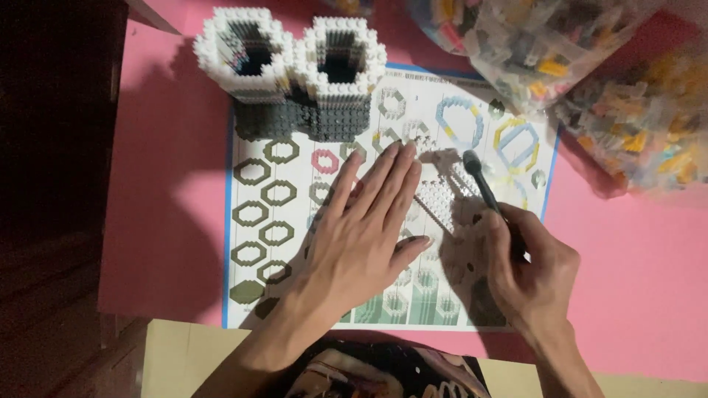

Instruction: Assembling a small figure using interlocking plastic blocks and a small plastic hammer for securing pieces.

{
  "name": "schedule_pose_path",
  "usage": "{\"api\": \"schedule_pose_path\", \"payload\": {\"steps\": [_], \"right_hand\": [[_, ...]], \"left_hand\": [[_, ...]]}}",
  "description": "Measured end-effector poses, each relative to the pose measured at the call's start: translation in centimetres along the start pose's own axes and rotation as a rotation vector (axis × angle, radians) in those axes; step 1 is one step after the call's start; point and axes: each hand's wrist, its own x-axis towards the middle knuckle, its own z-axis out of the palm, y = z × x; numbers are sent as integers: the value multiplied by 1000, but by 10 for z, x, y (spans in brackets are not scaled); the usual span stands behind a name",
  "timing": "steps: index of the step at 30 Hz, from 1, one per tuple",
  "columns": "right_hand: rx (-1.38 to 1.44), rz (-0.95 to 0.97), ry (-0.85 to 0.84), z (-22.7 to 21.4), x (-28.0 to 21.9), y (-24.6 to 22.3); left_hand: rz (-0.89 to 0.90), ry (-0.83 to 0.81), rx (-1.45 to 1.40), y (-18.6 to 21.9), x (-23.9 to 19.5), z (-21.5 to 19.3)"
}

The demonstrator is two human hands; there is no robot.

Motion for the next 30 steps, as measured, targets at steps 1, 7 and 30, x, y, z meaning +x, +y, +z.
{"api": "schedule_pose_path", "payload": {"steps": [1,7,30], "right_hand": [[-22,74,13,-4,-4,-2],[75,102,95,0,-28,16],[-216,-55,451,-14,-96,129]], "left_hand": [[9,10,-11,0,-1,-2],[39,42,-3,-2,1,-13],[440,154,-209,-23,49,-16]]}}
